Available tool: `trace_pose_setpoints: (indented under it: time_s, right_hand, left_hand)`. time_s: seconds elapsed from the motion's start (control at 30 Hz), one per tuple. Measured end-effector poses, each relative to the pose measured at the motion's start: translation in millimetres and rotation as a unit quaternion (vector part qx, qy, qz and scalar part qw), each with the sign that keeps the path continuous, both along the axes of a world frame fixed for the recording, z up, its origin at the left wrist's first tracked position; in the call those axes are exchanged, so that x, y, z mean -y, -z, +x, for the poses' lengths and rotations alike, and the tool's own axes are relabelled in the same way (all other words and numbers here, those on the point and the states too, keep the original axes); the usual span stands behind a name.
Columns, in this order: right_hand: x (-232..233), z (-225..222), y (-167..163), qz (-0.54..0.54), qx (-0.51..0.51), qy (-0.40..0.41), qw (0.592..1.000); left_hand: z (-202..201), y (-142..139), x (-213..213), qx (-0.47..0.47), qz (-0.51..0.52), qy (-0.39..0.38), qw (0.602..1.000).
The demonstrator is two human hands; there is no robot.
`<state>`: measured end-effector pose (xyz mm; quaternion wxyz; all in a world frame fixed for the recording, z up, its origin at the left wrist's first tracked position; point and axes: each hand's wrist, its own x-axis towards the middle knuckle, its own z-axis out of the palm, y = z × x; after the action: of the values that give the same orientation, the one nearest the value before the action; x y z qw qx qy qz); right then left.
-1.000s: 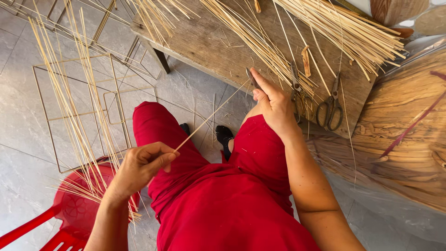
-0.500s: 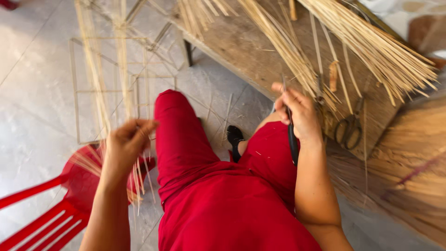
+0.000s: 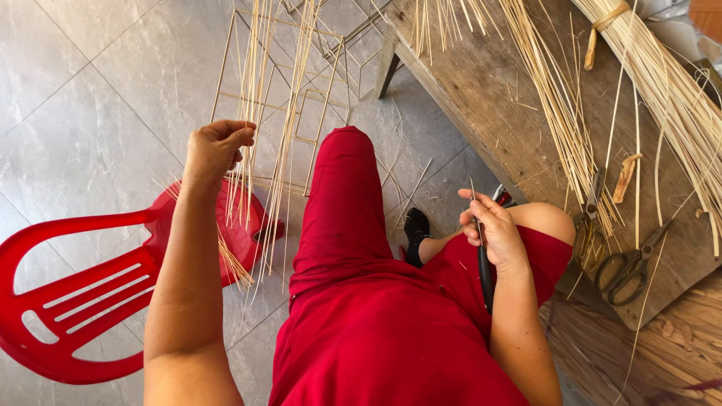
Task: The person repeatedly picks up long bamboo strips and uses a knife to split them into thinner strips. The person then uses scissors to trim the ends of the split strips. The process is repeated for multiple strips throughout the video.
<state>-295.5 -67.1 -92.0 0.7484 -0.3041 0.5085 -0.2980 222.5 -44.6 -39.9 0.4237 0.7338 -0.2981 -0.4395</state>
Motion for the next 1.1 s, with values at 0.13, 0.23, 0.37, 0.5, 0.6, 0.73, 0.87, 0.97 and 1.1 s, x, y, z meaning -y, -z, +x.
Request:
trace_pose_setpoints:
  time_s: [0.13,0.23,0.37,0.5,0.6,0.73,0.87,0.97,1.1]
  right_hand:
    - [-3,3,11,-0.002,-0.037,0.003,0.999]
    - [-10,10,12,0.002,-0.036,-0.029,0.999]
    - [-26,31,-5,0.003,-0.042,-0.023,0.999]
    - [-44,40,-45,-0.128,-0.157,-0.045,0.978]
    - [-56,29,-74,-0.216,-0.097,0.011,0.972]
    - [-75,-17,-96,-0.261,-0.152,0.054,0.952]
    - [-92,-82,-103,-0.262,-0.125,0.136,0.947]
    - [-108,-152,-104,-0.226,-0.167,0.232,0.931]
    - [-118,-206,-105,-0.184,-0.116,0.301,0.929]
  left_hand:
    - [-16,-14,6,0.019,-0.021,0.034,0.999]
    - [-54,-25,11,0.04,-0.034,0.092,0.994]
    - [-130,-37,21,0.0,-0.064,0.19,0.98]
    - [-219,-47,20,-0.122,-0.095,0.254,0.955]
    - [-282,-55,13,-0.165,-0.108,0.291,0.936]
    - [-354,-68,5,-0.237,-0.142,0.332,0.902]
    - [-395,-79,3,-0.209,-0.105,0.379,0.895]
    - [-399,-75,2,-0.159,-0.096,0.391,0.901]
    - [-392,-48,4,-0.148,-0.07,0.358,0.919]
